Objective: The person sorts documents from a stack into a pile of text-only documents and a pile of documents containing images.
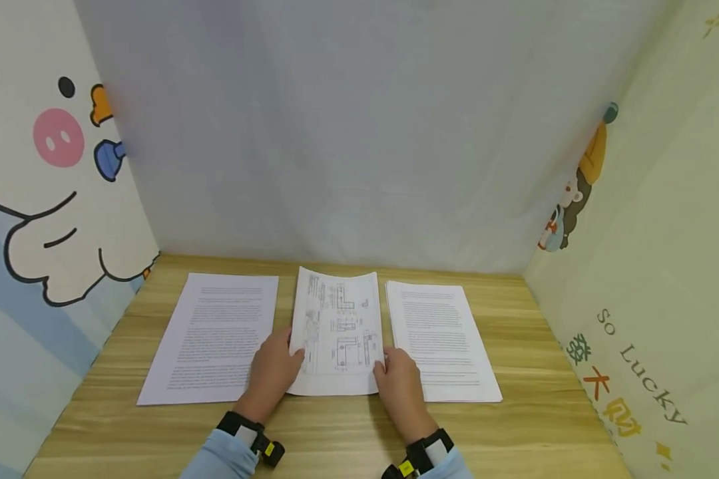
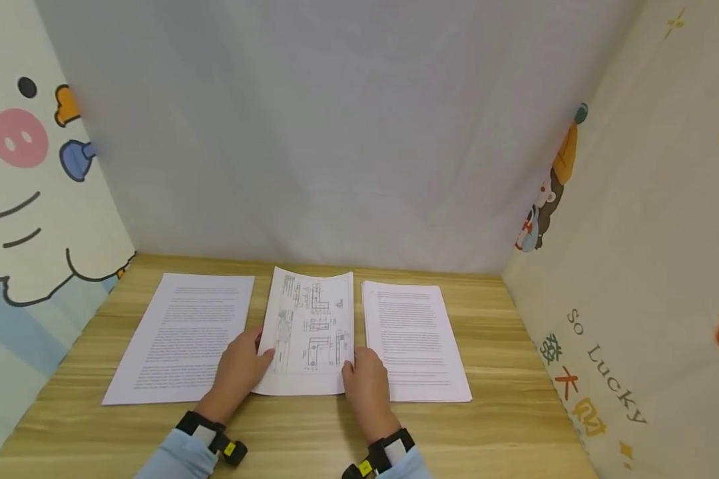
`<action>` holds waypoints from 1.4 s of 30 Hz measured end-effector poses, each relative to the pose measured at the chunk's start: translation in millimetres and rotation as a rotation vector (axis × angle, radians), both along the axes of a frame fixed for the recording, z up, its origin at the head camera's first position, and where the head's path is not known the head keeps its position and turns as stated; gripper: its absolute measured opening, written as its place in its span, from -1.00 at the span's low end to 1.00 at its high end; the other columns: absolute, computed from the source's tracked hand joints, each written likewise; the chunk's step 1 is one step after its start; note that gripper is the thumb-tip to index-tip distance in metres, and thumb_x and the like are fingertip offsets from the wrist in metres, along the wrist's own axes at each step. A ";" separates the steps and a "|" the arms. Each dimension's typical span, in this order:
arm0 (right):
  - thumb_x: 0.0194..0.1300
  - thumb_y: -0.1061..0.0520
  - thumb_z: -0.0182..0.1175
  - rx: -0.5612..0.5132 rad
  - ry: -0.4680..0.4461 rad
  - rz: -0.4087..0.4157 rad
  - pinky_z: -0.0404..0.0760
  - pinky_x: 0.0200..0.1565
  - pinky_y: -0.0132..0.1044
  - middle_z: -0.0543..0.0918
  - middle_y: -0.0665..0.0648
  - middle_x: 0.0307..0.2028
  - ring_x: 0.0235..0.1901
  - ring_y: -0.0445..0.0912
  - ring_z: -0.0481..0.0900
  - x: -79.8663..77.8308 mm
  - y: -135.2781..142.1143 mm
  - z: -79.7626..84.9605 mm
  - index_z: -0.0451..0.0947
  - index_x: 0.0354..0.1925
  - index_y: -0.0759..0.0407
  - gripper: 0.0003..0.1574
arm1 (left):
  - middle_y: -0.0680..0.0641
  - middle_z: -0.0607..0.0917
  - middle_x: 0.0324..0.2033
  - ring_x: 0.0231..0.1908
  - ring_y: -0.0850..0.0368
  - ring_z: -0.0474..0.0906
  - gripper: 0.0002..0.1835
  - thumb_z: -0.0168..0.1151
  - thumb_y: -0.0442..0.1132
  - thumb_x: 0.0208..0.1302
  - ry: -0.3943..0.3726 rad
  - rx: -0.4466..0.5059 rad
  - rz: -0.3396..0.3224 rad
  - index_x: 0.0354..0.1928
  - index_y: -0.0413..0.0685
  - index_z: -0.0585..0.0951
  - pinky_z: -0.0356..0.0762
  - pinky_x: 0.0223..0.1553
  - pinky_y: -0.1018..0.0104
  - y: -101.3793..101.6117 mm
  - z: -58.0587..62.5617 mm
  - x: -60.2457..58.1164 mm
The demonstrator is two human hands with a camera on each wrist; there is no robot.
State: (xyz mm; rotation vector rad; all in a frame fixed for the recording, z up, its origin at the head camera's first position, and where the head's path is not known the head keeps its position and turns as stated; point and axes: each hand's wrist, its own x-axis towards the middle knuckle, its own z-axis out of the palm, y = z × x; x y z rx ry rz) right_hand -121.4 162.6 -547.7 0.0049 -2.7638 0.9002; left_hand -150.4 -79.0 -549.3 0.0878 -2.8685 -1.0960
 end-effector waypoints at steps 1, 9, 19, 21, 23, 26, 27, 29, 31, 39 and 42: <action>0.31 0.24 0.34 0.038 -0.005 0.000 0.64 -0.40 -0.18 0.67 0.14 -0.37 -0.39 -0.07 0.63 -0.1 -0.6 0.4 0.72 -0.09 0.37 -0.75 | -0.26 0.70 0.07 0.02 -0.17 0.64 -0.47 0.35 -0.23 0.33 0.007 -0.022 0.000 0.29 -0.30 0.57 0.60 -0.08 -0.09 -0.2 0.1 0.4; 0.30 0.13 0.41 0.255 -0.116 -0.037 0.56 -0.47 -0.19 0.59 0.12 -0.43 -0.48 -0.07 0.57 3.7 -7.9 7.7 0.67 -0.23 0.33 -0.75 | -0.22 0.68 0.01 -0.03 -0.11 0.61 -0.47 0.43 -0.20 0.27 0.018 -0.121 -0.006 0.26 -0.22 0.60 0.59 -0.16 -0.02 1.1 1.9 3.6; 0.28 0.08 0.45 0.316 -0.140 -0.046 0.52 -0.49 -0.20 0.54 0.11 -0.48 -0.52 -0.07 0.53 6.0 -9.7 10.7 0.64 -0.31 0.31 -0.70 | -0.30 0.58 -0.03 -0.12 -0.14 0.56 -0.36 0.49 -0.14 0.22 -0.040 -0.186 0.027 0.25 -0.38 0.58 0.58 -0.20 -0.05 2.3 8.3 6.4; 0.26 0.07 0.47 0.318 -0.140 -0.050 0.49 -0.51 -0.22 0.52 0.10 -0.49 -0.54 -0.09 0.50 5.8 -9.6 11.1 0.63 -0.32 0.30 -0.69 | -0.32 0.55 -0.02 -0.10 -0.15 0.54 -0.33 0.49 -0.13 0.21 -0.040 -0.195 0.031 0.26 -0.42 0.56 0.58 -0.18 -0.05 2.4 8.6 6.4; 0.25 0.06 0.48 0.317 -0.141 -0.054 0.47 -0.52 -0.24 0.51 0.09 -0.50 -0.55 -0.10 0.48 5.5 -9.3 11.4 0.63 -0.33 0.30 -0.68 | -0.33 0.53 0.00 -0.07 -0.17 0.53 -0.31 0.50 -0.13 0.21 -0.033 -0.198 0.030 0.27 -0.44 0.54 0.58 -0.15 -0.07 2.4 8.8 6.8; 0.24 0.06 0.48 0.311 -0.147 -0.056 0.44 -0.52 -0.25 0.50 0.09 -0.50 -0.56 -0.10 0.44 5.0 -8.7 11.4 0.62 -0.34 0.29 -0.67 | -0.34 0.52 0.02 -0.04 -0.18 0.51 -0.29 0.51 -0.14 0.20 -0.016 -0.191 0.026 0.28 -0.45 0.53 0.57 -0.12 -0.08 2.5 9.2 7.7; 0.24 0.06 0.48 0.310 -0.149 -0.055 0.44 -0.52 -0.25 0.50 0.09 -0.50 -0.56 -0.10 0.44 4.8 -8.4 11.2 0.61 -0.33 0.30 -0.67 | -0.34 0.52 0.02 -0.03 -0.19 0.51 -0.29 0.51 -0.14 0.20 -0.010 -0.188 0.024 0.29 -0.44 0.53 0.57 -0.12 -0.08 2.6 9.1 7.8; 0.25 0.05 0.48 0.306 -0.139 -0.051 0.46 -0.51 -0.23 0.51 0.10 -0.49 -0.55 -0.08 0.47 4.6 -7.4 10.0 0.61 -0.33 0.29 -0.66 | -0.34 0.52 0.03 -0.02 -0.19 0.51 -0.27 0.51 -0.15 0.19 0.001 -0.186 0.021 0.31 -0.43 0.52 0.57 -0.10 -0.08 3.0 7.4 7.2; 0.26 0.03 0.48 0.298 -0.110 -0.047 0.55 -0.46 -0.20 0.57 0.12 -0.44 -0.50 -0.05 0.55 4.8 -6.7 8.7 0.64 -0.27 0.30 -0.65 | -0.34 0.52 0.04 0.00 -0.19 0.50 -0.26 0.52 -0.14 0.18 0.010 -0.182 0.021 0.32 -0.41 0.52 0.57 -0.07 -0.09 3.3 5.3 6.1; 0.30 0.00 0.43 0.034 -0.087 0.015 0.50 -0.53 -0.33 0.56 0.00 -0.51 -0.56 -0.16 0.48 4.3 -8.4 11.3 0.70 -0.14 0.25 -0.66 | -0.31 0.53 0.08 0.07 -0.19 0.49 -0.37 0.49 -0.12 0.22 0.060 -0.135 -0.007 0.27 -0.28 0.60 0.56 0.01 -0.07 -3.8 1.0 3.8; 0.33 0.00 0.40 -0.098 -0.122 0.064 0.51 -0.52 -0.35 0.60 -0.02 -0.49 -0.54 -0.18 0.50 3.5 -11.1 16.2 0.72 -0.17 0.21 -0.71 | -0.30 0.57 0.08 0.09 -0.19 0.52 -0.45 0.46 -0.11 0.26 0.068 -0.123 -0.029 0.21 -0.27 0.64 0.56 0.05 -0.09 -15.1 7.8 4.5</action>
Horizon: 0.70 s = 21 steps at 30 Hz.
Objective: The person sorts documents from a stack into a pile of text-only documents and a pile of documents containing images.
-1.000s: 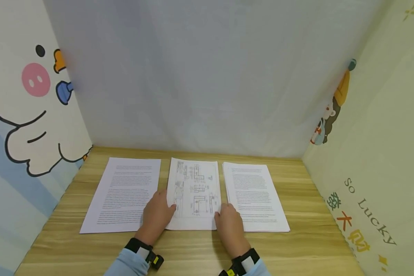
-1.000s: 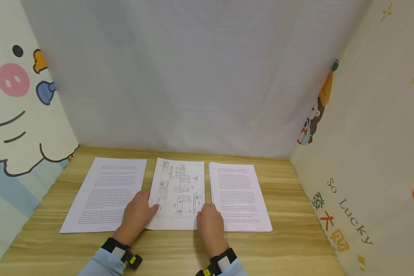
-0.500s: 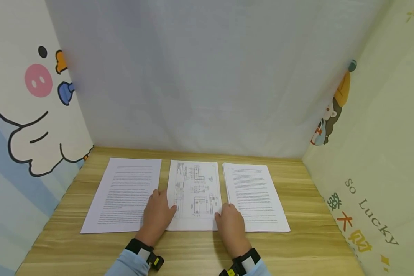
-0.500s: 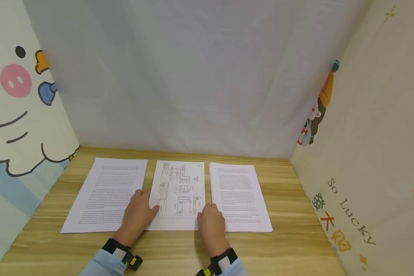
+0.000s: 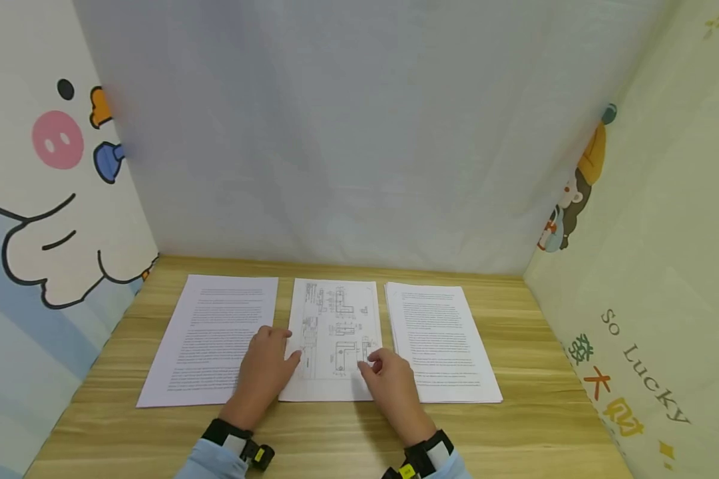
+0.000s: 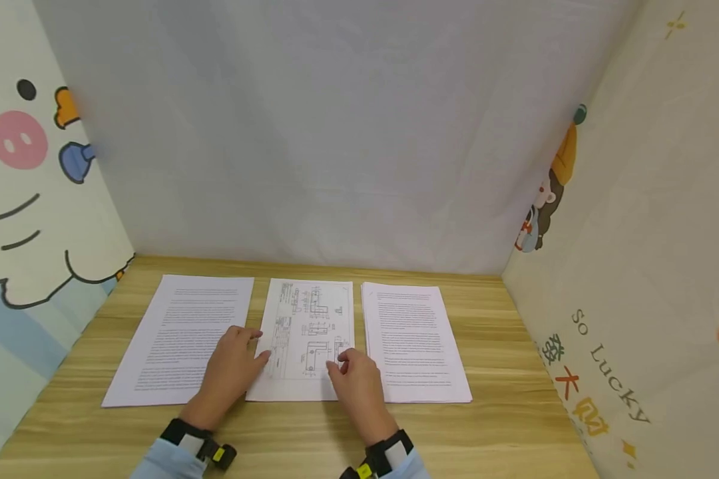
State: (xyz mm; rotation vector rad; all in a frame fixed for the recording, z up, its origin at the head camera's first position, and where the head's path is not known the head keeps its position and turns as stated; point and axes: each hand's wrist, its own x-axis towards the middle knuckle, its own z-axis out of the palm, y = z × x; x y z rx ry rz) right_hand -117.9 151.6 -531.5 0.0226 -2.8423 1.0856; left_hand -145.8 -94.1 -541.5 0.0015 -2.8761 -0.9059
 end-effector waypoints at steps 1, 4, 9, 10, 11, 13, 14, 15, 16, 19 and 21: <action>0.34 -0.02 0.38 -0.040 -0.020 0.014 0.54 -0.49 -0.35 0.63 -0.02 -0.46 -0.51 -0.19 0.53 -0.5 -0.9 1.3 0.72 -0.17 0.19 -0.71 | -0.29 0.58 0.07 0.09 -0.19 0.53 -0.47 0.44 -0.11 0.27 -0.004 0.007 -0.006 0.20 -0.27 0.65 0.56 0.06 -0.10 -5.2 3.2 0.0; 0.39 -0.05 0.34 -0.185 -0.115 0.065 0.62 -0.41 -0.31 0.71 0.03 -0.35 -0.42 -0.14 0.63 -1.2 -4.8 6.5 0.71 -0.14 0.18 -0.69 | -0.28 0.62 0.04 0.06 -0.18 0.55 -0.52 0.39 -0.11 0.32 -0.008 0.030 0.003 0.18 -0.26 0.65 0.55 0.07 -0.11 -26.1 11.8 0.1; 0.42 -0.03 0.31 -0.408 -0.283 0.145 0.74 -0.23 -0.18 0.76 0.15 -0.20 -0.25 -0.04 0.73 -2.6 -24.2 14.9 0.68 -0.01 0.27 -0.60 | -0.32 0.61 0.01 -0.02 -0.20 0.55 -0.55 0.33 -0.12 0.36 0.011 0.037 0.057 0.15 -0.30 0.64 0.52 0.01 -0.16 -73.3 18.4 3.0; 0.42 -0.03 0.31 -0.436 -0.309 0.156 0.74 -0.20 -0.17 0.77 0.16 -0.19 -0.23 -0.04 0.74 -2.7 -30.1 15.8 0.67 0.02 0.28 -0.58 | -0.34 0.60 0.02 -0.02 -0.22 0.55 -0.54 0.33 -0.12 0.37 0.006 0.034 0.075 0.16 -0.31 0.63 0.51 0.00 -0.17 -83.2 18.4 4.2; 0.42 -0.03 0.31 -0.461 -0.330 0.169 0.74 -0.17 -0.16 0.77 0.17 -0.17 -0.21 -0.03 0.74 -2.4 -36.3 16.9 0.67 0.04 0.30 -0.56 | -0.35 0.59 0.02 -0.02 -0.24 0.54 -0.53 0.32 -0.11 0.39 0.000 0.031 0.096 0.17 -0.31 0.62 0.51 -0.01 -0.19 -93.2 18.0 5.3; 0.42 -0.04 0.31 -0.496 -0.364 0.196 0.74 -0.12 -0.16 0.77 0.16 -0.14 -0.16 -0.03 0.74 -1.7 -48.7 18.3 0.66 0.09 0.32 -0.51 | -0.38 0.57 0.04 0.00 -0.28 0.53 -0.51 0.30 -0.10 0.40 -0.025 0.026 0.142 0.20 -0.33 0.59 0.50 -0.02 -0.22 -112.6 16.3 7.1; 0.42 -0.04 0.31 -0.507 -0.379 0.212 0.74 -0.10 -0.17 0.77 0.16 -0.12 -0.14 -0.03 0.74 -1.6 -54.7 18.5 0.65 0.11 0.33 -0.49 | -0.39 0.56 0.05 0.00 -0.30 0.52 -0.50 0.28 -0.09 0.41 -0.037 0.023 0.164 0.21 -0.34 0.58 0.50 -0.02 -0.23 -121.7 14.9 7.9; 0.43 -0.04 0.30 -0.524 -0.392 0.231 0.73 -0.07 -0.16 0.77 0.17 -0.10 -0.11 -0.01 0.74 -1.6 -60.4 19.3 0.64 0.13 0.35 -0.47 | -0.40 0.55 0.06 0.02 -0.32 0.51 -0.49 0.27 -0.09 0.42 -0.058 0.024 0.191 0.23 -0.34 0.57 0.50 -0.02 -0.25 -129.5 14.2 8.5; 0.43 -0.04 0.30 -0.532 -0.402 0.249 0.73 -0.05 -0.15 0.76 0.17 -0.08 -0.09 -0.01 0.74 -1.8 -65.5 20.0 0.63 0.15 0.37 -0.45 | -0.41 0.54 0.07 0.02 -0.33 0.50 -0.48 0.26 -0.08 0.43 -0.074 0.020 0.216 0.24 -0.35 0.56 0.49 -0.01 -0.26 -137.1 13.7 9.4; 0.43 -0.07 0.29 -0.554 -0.436 0.287 0.70 0.02 -0.10 0.75 0.18 0.00 -0.04 0.01 0.73 -2.4 -80.2 23.1 0.59 0.22 0.38 -0.38 | -0.45 0.53 0.07 0.02 -0.37 0.47 -0.45 0.25 -0.08 0.43 -0.116 -0.005 0.279 0.26 -0.39 0.53 0.47 0.00 -0.29 -157.5 12.8 12.0; 0.44 -0.09 0.28 -0.554 -0.457 0.304 0.67 0.06 -0.08 0.73 0.19 0.05 -0.01 0.01 0.72 -2.6 -89.8 25.4 0.58 0.24 0.38 -0.34 | -0.47 0.51 0.08 0.03 -0.40 0.46 -0.43 0.23 -0.07 0.44 -0.145 -0.031 0.321 0.27 -0.41 0.52 0.47 -0.01 -0.30 -168.8 11.5 14.5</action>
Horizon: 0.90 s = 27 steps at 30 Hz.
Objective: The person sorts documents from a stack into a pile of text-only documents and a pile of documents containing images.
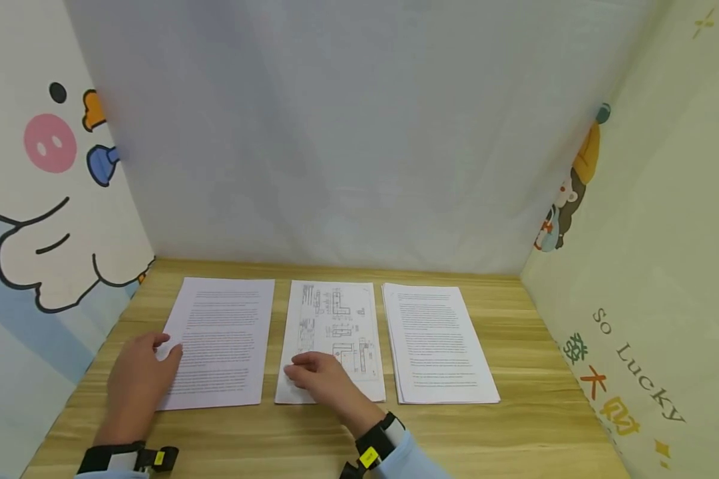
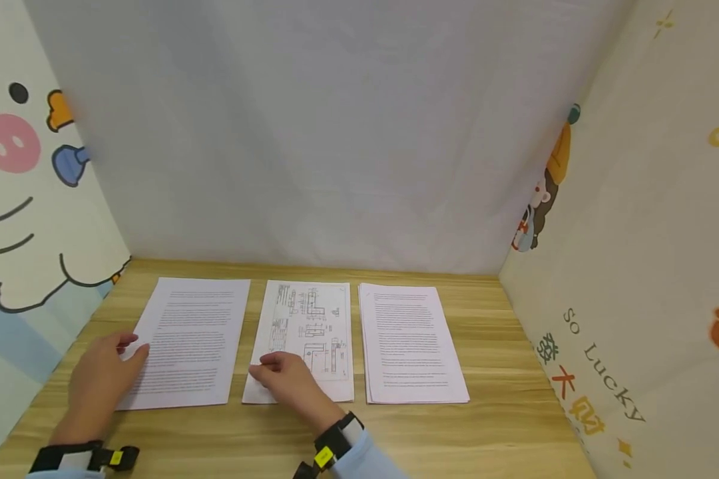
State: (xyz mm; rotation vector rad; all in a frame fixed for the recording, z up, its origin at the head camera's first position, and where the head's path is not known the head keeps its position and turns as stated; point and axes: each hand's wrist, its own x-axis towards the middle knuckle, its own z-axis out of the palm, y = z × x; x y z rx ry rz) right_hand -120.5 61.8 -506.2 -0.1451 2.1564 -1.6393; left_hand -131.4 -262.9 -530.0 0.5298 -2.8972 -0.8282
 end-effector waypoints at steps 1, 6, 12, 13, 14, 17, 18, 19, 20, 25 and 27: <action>0.44 -0.11 0.27 0.014 -0.003 0.008 0.66 0.08 -0.07 0.73 0.18 0.06 -0.01 -0.01 0.72 -0.1 -4.5 1.0 0.58 0.25 0.36 -0.33 | -0.49 0.50 0.10 0.05 -0.43 0.45 -0.40 0.23 -0.06 0.44 -0.028 -0.012 0.018 0.29 -0.42 0.50 0.47 -0.01 -0.31 -5.4 -0.8 0.7; 0.40 -0.19 0.28 0.077 -0.018 0.021 0.61 0.11 -0.02 0.71 0.16 0.09 0.02 -0.06 0.67 -0.2 -26.0 4.3 0.60 0.25 0.29 -0.30 | -0.57 0.38 0.23 0.16 -0.50 0.35 -0.24 0.17 0.05 0.47 -0.190 -0.002 0.112 0.41 -0.48 0.35 0.44 0.06 -0.34 -22.9 -4.1 2.1; 0.37 -0.21 0.29 0.082 -0.033 0.029 0.61 0.02 -0.07 0.71 0.12 0.07 -0.04 -0.10 0.61 2.4 -45.4 1.6 0.63 0.22 0.28 -0.30 | -0.67 0.33 0.20 0.16 -0.57 0.31 -0.07 0.13 0.20 0.46 -0.300 -0.044 0.095 0.40 -0.61 0.26 0.42 0.06 -0.37 -24.0 -0.3 3.6; 0.37 -0.20 0.29 0.076 -0.033 0.032 0.61 -0.03 -0.11 0.72 0.11 0.03 -0.08 -0.10 0.61 2.9 -47.6 0.9 0.65 0.20 0.27 -0.32 | -0.68 0.34 0.18 0.15 -0.58 0.32 -0.06 0.13 0.21 0.45 -0.299 -0.044 0.081 0.38 -0.63 0.27 0.43 0.05 -0.37 -23.5 0.2 4.4; 0.38 -0.19 0.29 0.071 -0.031 0.036 0.60 -0.09 -0.14 0.72 0.08 -0.02 -0.11 -0.10 0.60 3.3 -49.4 0.2 0.66 0.18 0.27 -0.34 | -0.68 0.36 0.17 0.14 -0.58 0.34 -0.05 0.14 0.21 0.44 -0.293 -0.041 0.070 0.37 -0.65 0.28 0.44 0.03 -0.36 -22.7 0.8 5.1; 0.38 -0.19 0.29 0.061 -0.032 0.035 0.58 -0.19 -0.22 0.72 0.01 -0.13 -0.19 -0.10 0.60 3.6 -53.0 -1.9 0.68 0.14 0.25 -0.38 | -0.66 0.45 0.14 0.07 -0.55 0.42 -0.07 0.19 0.18 0.41 -0.268 -0.022 0.041 0.31 -0.68 0.33 0.47 -0.03 -0.32 -20.6 2.1 6.1; 0.38 -0.18 0.28 0.060 -0.032 0.035 0.58 -0.21 -0.22 0.71 0.00 -0.15 -0.20 -0.11 0.60 3.5 -53.6 -2.6 0.68 0.14 0.25 -0.38 | -0.65 0.48 0.12 0.03 -0.52 0.46 -0.10 0.22 0.15 0.41 -0.258 -0.017 0.038 0.29 -0.69 0.35 0.49 -0.06 -0.31 -19.9 2.4 6.1; 0.38 -0.18 0.28 0.060 -0.033 0.033 0.59 -0.20 -0.23 0.72 0.00 -0.14 -0.20 -0.12 0.60 3.5 -53.9 -2.9 0.67 0.16 0.26 -0.37 | -0.63 0.51 0.10 -0.01 -0.50 0.49 -0.13 0.24 0.12 0.39 -0.252 -0.012 0.036 0.27 -0.68 0.37 0.50 -0.08 -0.28 -19.3 2.4 5.9; 0.38 -0.19 0.28 0.063 -0.031 0.033 0.60 -0.19 -0.23 0.72 -0.01 -0.13 -0.20 -0.13 0.60 3.4 -54.0 -3.7 0.67 0.17 0.26 -0.36 | -0.62 0.53 0.08 -0.05 -0.47 0.51 -0.15 0.27 0.09 0.39 -0.246 -0.008 0.035 0.25 -0.68 0.38 0.51 -0.11 -0.26 -18.8 2.0 5.9; 0.39 -0.19 0.27 0.062 -0.021 0.041 0.62 -0.13 -0.20 0.73 0.02 -0.04 -0.19 -0.16 0.60 3.4 -52.6 -5.9 0.63 0.23 0.28 -0.32 | -0.55 0.56 0.03 -0.11 -0.37 0.53 -0.29 0.33 -0.07 0.39 -0.212 0.008 0.063 0.25 -0.62 0.41 0.51 -0.16 -0.20 -18.5 -3.6 4.9; 0.39 -0.19 0.27 0.055 -0.025 0.044 0.62 -0.10 -0.19 0.73 0.04 -0.02 -0.17 -0.15 0.61 3.8 -51.5 -6.2 0.61 0.24 0.29 -0.30 | -0.52 0.56 0.03 -0.11 -0.35 0.53 -0.34 0.33 -0.12 0.40 -0.196 0.009 0.081 0.26 -0.58 0.41 0.51 -0.18 -0.17 -18.5 -5.2 4.2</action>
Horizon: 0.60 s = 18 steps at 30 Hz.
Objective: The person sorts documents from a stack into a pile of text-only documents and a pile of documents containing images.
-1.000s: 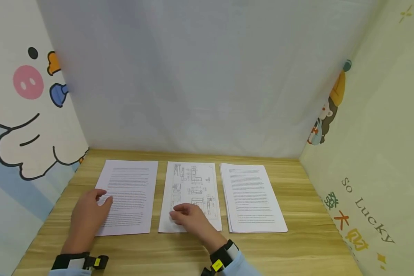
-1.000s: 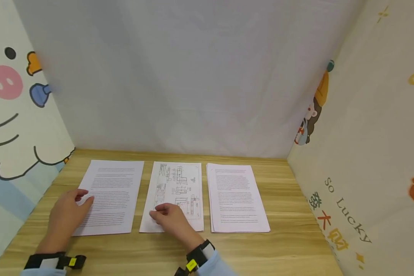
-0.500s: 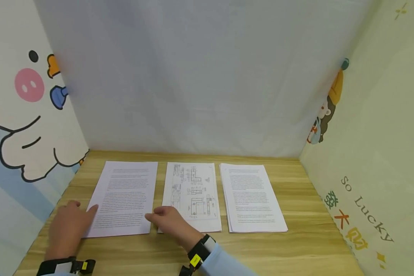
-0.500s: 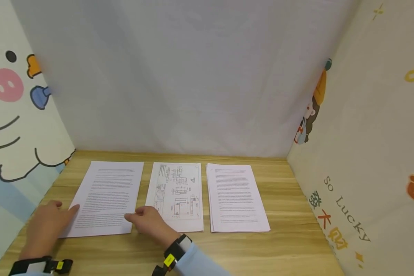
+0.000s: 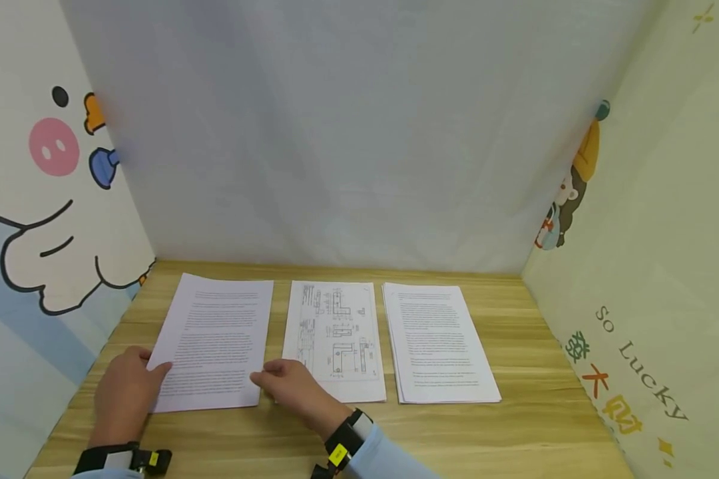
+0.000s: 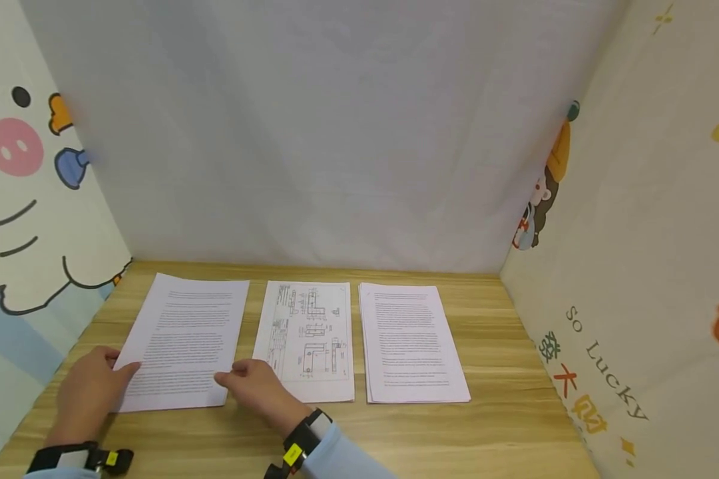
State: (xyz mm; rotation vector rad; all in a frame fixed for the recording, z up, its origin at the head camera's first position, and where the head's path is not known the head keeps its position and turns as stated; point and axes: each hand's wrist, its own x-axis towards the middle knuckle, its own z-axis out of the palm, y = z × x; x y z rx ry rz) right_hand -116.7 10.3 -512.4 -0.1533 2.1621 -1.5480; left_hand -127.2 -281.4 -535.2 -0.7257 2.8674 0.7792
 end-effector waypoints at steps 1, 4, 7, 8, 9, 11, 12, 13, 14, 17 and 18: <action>0.39 -0.19 0.27 -0.002 -0.002 0.002 0.63 -0.09 -0.18 0.73 0.05 0.00 -0.16 -0.14 0.62 0.2 0.7 -0.2 0.60 0.25 0.29 -0.29 | -0.51 0.56 0.03 -0.12 -0.33 0.52 -0.37 0.33 -0.14 0.40 0.007 0.001 0.010 0.26 -0.55 0.42 0.51 -0.20 -0.16 0.0 -0.3 -0.3; 0.38 -0.21 0.27 -0.007 -0.007 0.009 0.63 -0.06 -0.17 0.73 0.07 0.02 -0.13 -0.14 0.63 0.9 2.0 -0.6 0.59 0.27 0.29 -0.27 | -0.47 0.57 0.01 -0.16 -0.30 0.52 -0.42 0.33 -0.16 0.41 0.018 -0.001 0.029 0.25 -0.49 0.44 0.49 -0.25 -0.12 -0.8 -2.0 0.1; 0.39 -0.21 0.27 -0.012 -0.010 0.017 0.63 -0.04 -0.17 0.73 0.08 0.04 -0.12 -0.15 0.63 0.9 2.6 -1.3 0.58 0.28 0.29 -0.25 | -0.43 0.59 0.00 -0.19 -0.27 0.54 -0.47 0.32 -0.18 0.42 0.045 -0.009 0.047 0.23 -0.44 0.48 0.46 -0.30 -0.09 -2.4 -3.9 1.3; 0.39 -0.21 0.27 -0.012 -0.010 0.019 0.63 -0.05 -0.17 0.73 0.08 0.04 -0.12 -0.15 0.63 0.7 2.6 -1.5 0.58 0.29 0.29 -0.25 | -0.43 0.60 0.00 -0.20 -0.26 0.54 -0.48 0.31 -0.18 0.42 0.055 -0.013 0.051 0.23 -0.43 0.48 0.46 -0.31 -0.09 -3.3 -4.7 1.6; 0.39 -0.21 0.27 -0.013 -0.009 0.020 0.63 -0.04 -0.17 0.73 0.08 0.05 -0.12 -0.16 0.63 0.5 2.7 -1.8 0.57 0.29 0.29 -0.25 | -0.43 0.60 0.00 -0.20 -0.26 0.54 -0.50 0.31 -0.19 0.43 0.067 -0.016 0.056 0.23 -0.43 0.48 0.46 -0.32 -0.08 -4.2 -5.3 1.7; 0.39 -0.21 0.26 -0.012 -0.006 0.024 0.63 -0.04 -0.17 0.73 0.08 0.05 -0.12 -0.17 0.62 -0.2 2.7 -2.4 0.57 0.30 0.29 -0.25 | -0.42 0.60 0.03 -0.20 -0.26 0.55 -0.53 0.28 -0.21 0.44 0.097 -0.029 0.071 0.23 -0.41 0.50 0.46 -0.32 -0.08 -5.5 -5.7 1.8; 0.40 -0.21 0.26 -0.012 -0.006 0.025 0.63 -0.04 -0.17 0.73 0.08 0.05 -0.12 -0.17 0.62 -0.5 2.8 -2.7 0.56 0.30 0.29 -0.25 | -0.43 0.60 0.04 -0.18 -0.27 0.55 -0.54 0.27 -0.22 0.45 0.109 -0.029 0.077 0.23 -0.41 0.50 0.46 -0.31 -0.09 -6.2 -5.6 1.8; 0.40 -0.21 0.26 -0.013 -0.005 0.027 0.63 -0.04 -0.17 0.73 0.08 0.05 -0.12 -0.18 0.62 -0.8 2.8 -3.1 0.56 0.30 0.29 -0.25 | -0.43 0.59 0.05 -0.19 -0.28 0.54 -0.54 0.25 -0.23 0.46 0.117 -0.027 0.082 0.24 -0.41 0.49 0.46 -0.30 -0.10 -6.9 -5.0 1.8; 0.40 -0.21 0.26 -0.013 -0.005 0.028 0.63 -0.03 -0.17 0.73 0.08 0.05 -0.13 -0.18 0.62 -1.0 2.7 -3.3 0.56 0.30 0.28 -0.25 | -0.45 0.59 0.06 -0.18 -0.29 0.54 -0.54 0.23 -0.23 0.47 0.120 -0.018 0.083 0.25 -0.42 0.48 0.46 -0.29 -0.12 -7.9 -4.9 1.6; 0.39 -0.20 0.27 -0.017 -0.008 0.028 0.63 -0.03 -0.16 0.73 0.08 0.05 -0.12 -0.18 0.63 -0.9 2.4 -4.3 0.56 0.30 0.28 -0.26 | -0.50 0.55 0.11 -0.11 -0.36 0.53 -0.53 0.14 -0.20 0.52 0.115 0.019 0.077 0.29 -0.41 0.42 0.47 -0.21 -0.17 -11.2 -3.6 1.1; 0.39 -0.20 0.27 -0.013 -0.008 0.028 0.63 -0.03 -0.16 0.73 0.08 0.05 -0.12 -0.18 0.63 -0.6 2.0 -4.5 0.57 0.29 0.27 -0.26 | -0.52 0.53 0.13 -0.08 -0.38 0.52 -0.51 0.11 -0.19 0.54 0.105 0.041 0.069 0.32 -0.42 0.39 0.46 -0.18 -0.19 -13.0 -4.3 1.0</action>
